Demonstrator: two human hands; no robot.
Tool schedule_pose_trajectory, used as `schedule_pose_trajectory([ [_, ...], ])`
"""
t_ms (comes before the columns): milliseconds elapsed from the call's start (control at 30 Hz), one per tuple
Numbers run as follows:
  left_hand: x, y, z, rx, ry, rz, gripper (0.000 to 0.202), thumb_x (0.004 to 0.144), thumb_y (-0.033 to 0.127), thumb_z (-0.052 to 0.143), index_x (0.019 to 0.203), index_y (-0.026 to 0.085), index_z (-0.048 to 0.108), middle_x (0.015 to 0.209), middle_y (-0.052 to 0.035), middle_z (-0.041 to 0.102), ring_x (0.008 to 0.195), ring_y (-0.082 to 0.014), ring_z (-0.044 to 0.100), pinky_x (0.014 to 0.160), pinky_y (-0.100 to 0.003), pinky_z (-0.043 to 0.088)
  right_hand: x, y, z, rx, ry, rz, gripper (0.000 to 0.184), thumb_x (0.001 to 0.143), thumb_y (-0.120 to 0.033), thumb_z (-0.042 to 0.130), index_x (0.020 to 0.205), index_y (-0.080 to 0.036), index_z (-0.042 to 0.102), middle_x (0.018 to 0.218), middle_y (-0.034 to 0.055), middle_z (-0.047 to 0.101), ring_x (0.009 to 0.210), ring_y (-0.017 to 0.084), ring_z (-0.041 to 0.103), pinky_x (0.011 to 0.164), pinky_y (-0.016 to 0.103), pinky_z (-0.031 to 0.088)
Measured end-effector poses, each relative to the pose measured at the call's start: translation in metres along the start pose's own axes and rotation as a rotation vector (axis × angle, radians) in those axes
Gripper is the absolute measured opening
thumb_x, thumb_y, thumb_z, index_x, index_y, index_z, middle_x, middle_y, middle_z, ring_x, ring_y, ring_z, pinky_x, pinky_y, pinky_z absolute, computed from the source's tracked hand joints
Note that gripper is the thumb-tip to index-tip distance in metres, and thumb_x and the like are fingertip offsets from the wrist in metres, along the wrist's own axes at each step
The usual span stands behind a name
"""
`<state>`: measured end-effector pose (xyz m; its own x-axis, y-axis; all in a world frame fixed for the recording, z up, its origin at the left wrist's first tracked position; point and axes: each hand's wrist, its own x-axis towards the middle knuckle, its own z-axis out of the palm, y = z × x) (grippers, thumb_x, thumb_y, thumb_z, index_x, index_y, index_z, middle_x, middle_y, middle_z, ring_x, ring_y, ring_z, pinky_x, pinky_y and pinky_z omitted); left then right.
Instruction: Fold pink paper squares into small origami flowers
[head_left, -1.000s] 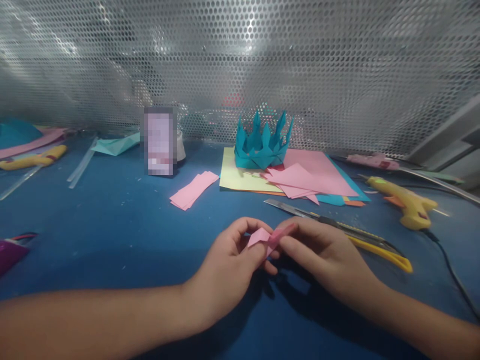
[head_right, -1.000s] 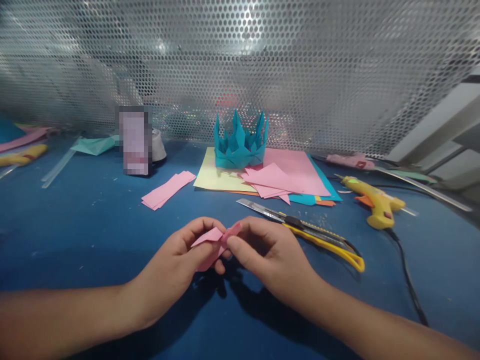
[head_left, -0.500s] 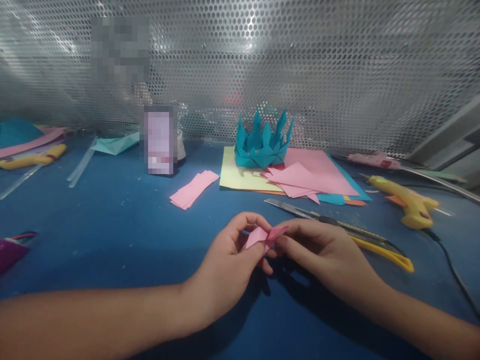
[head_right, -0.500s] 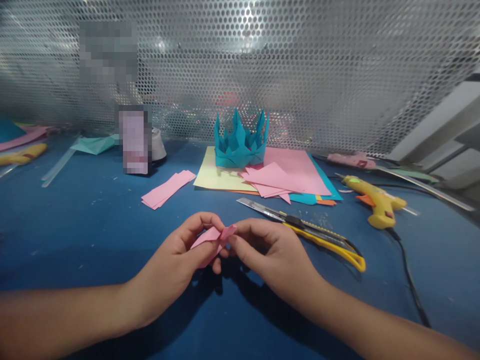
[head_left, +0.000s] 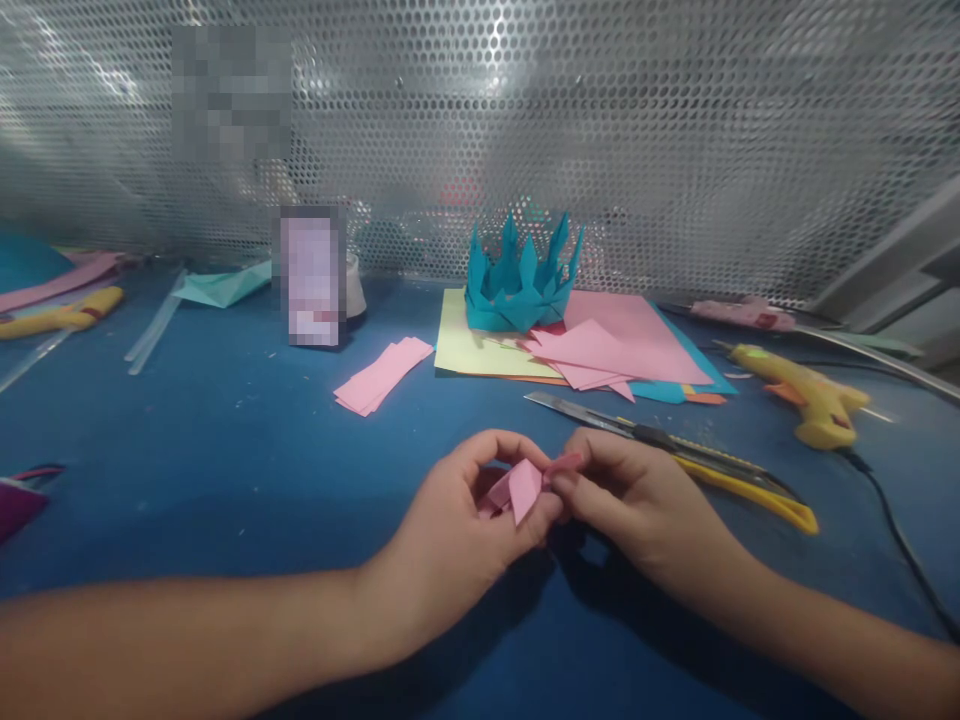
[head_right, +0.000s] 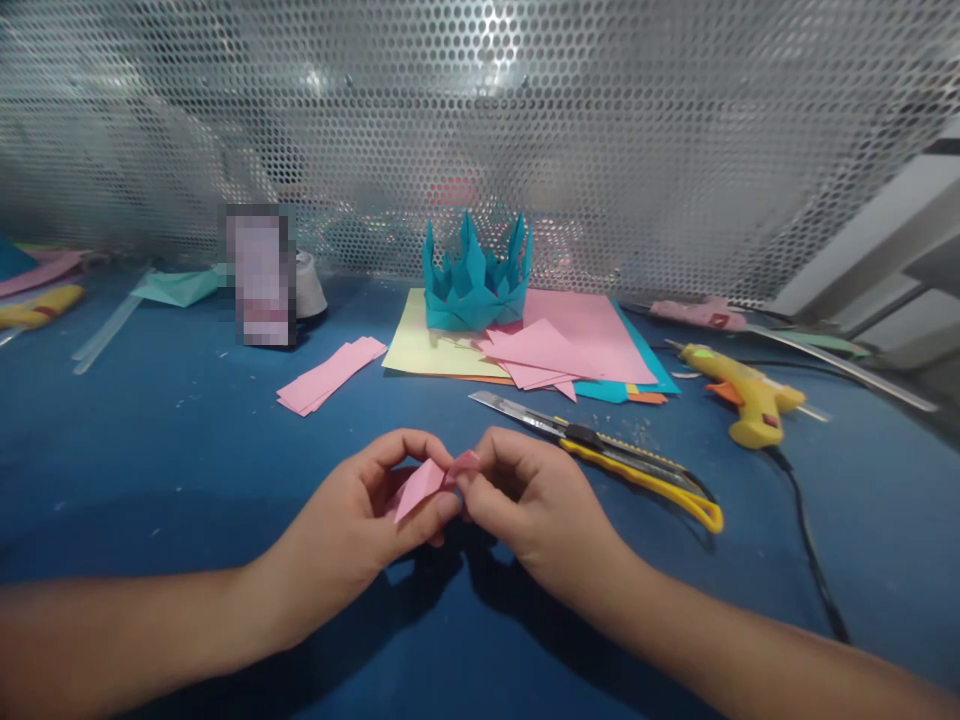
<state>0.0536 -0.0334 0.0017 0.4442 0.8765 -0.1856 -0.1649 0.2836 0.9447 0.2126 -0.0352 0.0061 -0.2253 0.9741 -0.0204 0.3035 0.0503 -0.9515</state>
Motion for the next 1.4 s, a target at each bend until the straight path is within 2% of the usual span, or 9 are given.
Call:
schedule_pose_trajectory([
  [133, 0.0002, 0.0022, 0.0005, -0.012, 0.016, -0.02, 0.022, 0.073, 0.028, 0.07, 0.084, 0.017, 0.054, 0.068, 0.0038, 0.056, 0.057, -0.0068, 0.049, 0.057, -0.02, 0.042, -0.0016, -0.0006, -0.0009, -0.037, -0.004, -0.055, 0.016, 0.082, -0.027, 0.053, 0.068, -0.02, 0.055, 0.06, -0.0004, 0.062, 0.054, 0.011, 0.059, 0.05, 0.021, 0.048],
  [333, 0.0015, 0.0073, 0.0015, 0.03, 0.078, -0.071, 0.028, 0.074, 0.036, 0.068, 0.087, 0.016, 0.054, 0.064, 0.0039, 0.055, 0.054, -0.0068, 0.048, 0.056, -0.021, 0.04, -0.0002, 0.0006, -0.0067, -0.043, 0.149, -0.218, 0.005, 0.08, -0.026, 0.06, 0.08, -0.021, 0.06, 0.072, 0.0008, 0.066, 0.065, 0.014, 0.064, 0.061, 0.024, 0.053],
  [467, 0.0023, 0.0065, 0.0006, 0.044, 0.066, -0.059, 0.027, 0.075, 0.036, 0.068, 0.087, 0.017, 0.054, 0.064, 0.0041, 0.054, 0.053, -0.0066, 0.047, 0.054, -0.021, 0.039, 0.0006, 0.0005, -0.0081, -0.071, 0.179, -0.184, 0.012, 0.08, -0.031, 0.062, 0.073, -0.02, 0.062, 0.07, 0.0022, 0.067, 0.065, 0.015, 0.064, 0.061, 0.024, 0.053],
  [633, 0.0014, 0.004, -0.0004, 0.072, 0.031, -0.037, 0.023, 0.075, 0.032, 0.068, 0.085, 0.016, 0.056, 0.064, 0.004, 0.054, 0.054, -0.0065, 0.045, 0.054, -0.019, 0.038, 0.0023, -0.0008, -0.0055, -0.052, 0.156, -0.147, 0.022, 0.079, -0.034, 0.06, 0.063, -0.02, 0.053, 0.061, -0.0003, 0.061, 0.055, 0.011, 0.055, 0.051, 0.021, 0.047],
  [867, 0.0009, 0.0028, -0.0007, 0.096, 0.013, -0.046, 0.026, 0.073, 0.036, 0.069, 0.084, 0.016, 0.056, 0.064, 0.0028, 0.054, 0.057, -0.008, 0.046, 0.052, -0.02, 0.037, 0.0011, 0.0008, -0.0067, 0.036, 0.118, -0.03, 0.025, 0.079, -0.034, 0.057, 0.061, -0.021, 0.047, 0.057, -0.003, 0.055, 0.051, 0.011, 0.05, 0.047, 0.022, 0.041],
  [1000, 0.0004, 0.0018, -0.0008, 0.127, 0.019, -0.047, 0.023, 0.075, 0.035, 0.066, 0.085, 0.016, 0.056, 0.063, 0.0033, 0.053, 0.055, -0.008, 0.044, 0.051, -0.02, 0.036, 0.0014, -0.0002, -0.0076, 0.005, 0.118, -0.048, 0.027, 0.079, -0.034, 0.057, 0.058, -0.021, 0.047, 0.053, -0.0031, 0.053, 0.049, 0.01, 0.049, 0.044, 0.021, 0.038],
  [1167, 0.0006, 0.001, -0.0008, 0.151, 0.015, -0.049, 0.02, 0.076, 0.033, 0.065, 0.085, 0.017, 0.055, 0.062, 0.0048, 0.05, 0.052, -0.0067, 0.041, 0.049, -0.019, 0.035, 0.0015, -0.0041, -0.0081, -0.006, 0.097, -0.025, 0.021, 0.078, -0.037, 0.059, 0.066, -0.02, 0.054, 0.053, -0.0044, 0.052, 0.045, 0.009, 0.045, 0.041, 0.021, 0.036],
  [1300, -0.0002, 0.0042, 0.0007, 0.145, 0.009, -0.083, 0.021, 0.076, 0.032, 0.065, 0.084, 0.016, 0.054, 0.06, 0.0053, 0.05, 0.051, -0.0059, 0.041, 0.048, -0.019, 0.034, 0.0005, -0.0029, -0.0094, 0.023, 0.087, 0.013, 0.035, 0.085, -0.041, 0.052, 0.058, -0.019, 0.048, 0.05, -0.0043, 0.05, 0.044, 0.008, 0.043, 0.042, 0.02, 0.036],
  [1400, -0.0008, 0.0073, 0.002, 0.118, 0.017, -0.08, 0.02, 0.077, 0.029, 0.065, 0.084, 0.015, 0.053, 0.063, 0.0043, 0.052, 0.054, -0.0059, 0.043, 0.051, -0.018, 0.037, 0.0006, -0.0009, -0.0094, 0.116, 0.052, -0.014, 0.034, 0.085, -0.046, 0.052, 0.064, -0.02, 0.05, 0.053, -0.0043, 0.051, 0.048, 0.008, 0.046, 0.045, 0.019, 0.039],
])
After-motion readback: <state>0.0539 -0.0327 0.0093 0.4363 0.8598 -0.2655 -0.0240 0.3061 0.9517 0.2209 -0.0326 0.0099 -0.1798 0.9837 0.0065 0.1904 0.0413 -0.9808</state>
